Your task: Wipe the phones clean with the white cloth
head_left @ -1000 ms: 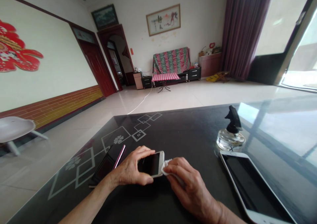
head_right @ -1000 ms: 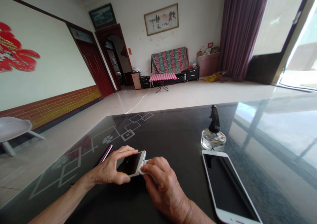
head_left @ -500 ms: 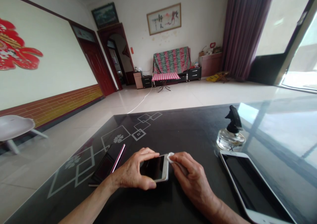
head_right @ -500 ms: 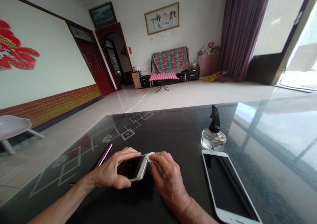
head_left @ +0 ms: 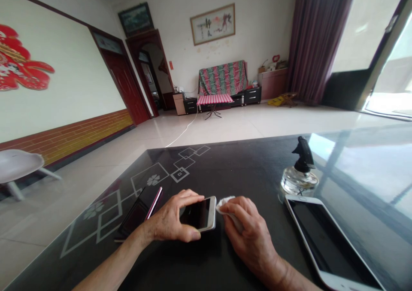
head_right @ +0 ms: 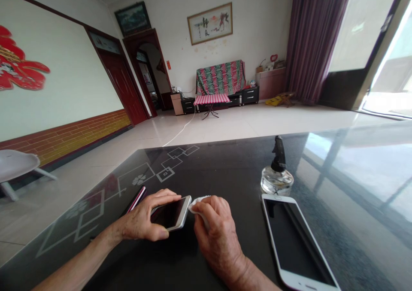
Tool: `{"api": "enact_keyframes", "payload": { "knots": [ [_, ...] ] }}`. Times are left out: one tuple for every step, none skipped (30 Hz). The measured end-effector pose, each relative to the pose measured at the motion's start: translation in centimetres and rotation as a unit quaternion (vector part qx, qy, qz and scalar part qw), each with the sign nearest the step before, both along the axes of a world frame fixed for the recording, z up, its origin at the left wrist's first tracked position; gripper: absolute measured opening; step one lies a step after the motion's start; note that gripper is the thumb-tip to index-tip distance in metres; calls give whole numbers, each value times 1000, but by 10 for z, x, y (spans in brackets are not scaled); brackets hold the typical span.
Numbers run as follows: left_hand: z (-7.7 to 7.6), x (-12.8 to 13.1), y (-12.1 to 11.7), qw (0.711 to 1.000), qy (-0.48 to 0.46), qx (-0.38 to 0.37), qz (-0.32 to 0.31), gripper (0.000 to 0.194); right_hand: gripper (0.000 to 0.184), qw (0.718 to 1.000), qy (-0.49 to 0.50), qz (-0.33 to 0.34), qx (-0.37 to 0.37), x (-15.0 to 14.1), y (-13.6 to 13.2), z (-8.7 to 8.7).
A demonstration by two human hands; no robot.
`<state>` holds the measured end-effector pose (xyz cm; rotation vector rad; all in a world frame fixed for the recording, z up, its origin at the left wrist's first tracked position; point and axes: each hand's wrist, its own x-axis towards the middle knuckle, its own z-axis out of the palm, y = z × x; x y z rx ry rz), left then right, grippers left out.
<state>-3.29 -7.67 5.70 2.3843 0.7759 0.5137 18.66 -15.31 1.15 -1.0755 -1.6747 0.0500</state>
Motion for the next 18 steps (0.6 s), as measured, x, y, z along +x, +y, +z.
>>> {"api": "enact_keyframes", "payload": {
  "knots": [
    [-1, 0, 0, 1000, 3, 8, 3, 72, 18, 1000, -1, -2, 3, 0, 0, 0],
    [-1, 1, -1, 1000, 7, 16, 5, 73, 18, 1000, -2, -1, 7, -1, 0, -1],
    [-2, 1, -2, 1000, 11, 23, 7, 74, 18, 1000, -3, -1, 10, -1, 0, -1],
    [-2, 2, -2, 999, 14, 28, 9, 75, 18, 1000, -4, -1, 12, -1, 0, -2],
    [-2, 2, -3, 999, 18, 31, 10, 75, 18, 1000, -6, -2, 14, -1, 0, -2],
    [-2, 3, -3, 999, 21, 32, 10, 76, 18, 1000, -9, -4, 15, -2, 0, -2],
    [-3, 3, -3, 999, 22, 32, 11, 75, 18, 1000, -13, -6, 15, -2, 0, -3],
    [-3, 3, -3, 999, 22, 32, 11, 75, 19, 1000, -15, -8, 15, -2, 0, -3],
    [-3, 3, -3, 999, 21, 31, 12, 75, 19, 1000, -16, -8, 14, -2, 0, -2],
    [-2, 2, -3, 999, 21, 29, 13, 74, 20, 1000, -17, -4, 12, -2, 0, -2],
    [-2, 2, -2, 999, 22, 26, 14, 73, 20, 1000, -17, 5, 8, -2, -1, -1],
    [-2, 1, -1, 999, 22, 24, 16, 72, 21, 1000, -18, 17, 4, -2, -2, 0],
    [-2, 0, -1, 999, 23, 22, 19, 71, 21, 999, -19, 31, -1, -1, -3, 1],
    [-2, 0, 0, 999, 23, 21, 23, 71, 21, 999, -20, 44, -5, -1, -3, 2],
    [-1, 0, 0, 999, 24, 21, 26, 70, 21, 998, -19, 51, -9, -1, -4, 2],
    [-1, 0, 0, 999, 23, 21, 27, 70, 21, 998, -16, 52, -11, -1, -3, 2],
    [0, 0, -1, 999, 23, 20, 26, 70, 20, 999, -11, 47, -14, 0, -3, 1],
    [0, 1, -2, 999, 22, 18, 22, 70, 20, 999, -5, 39, -18, 0, -2, 0]
  ]
}}
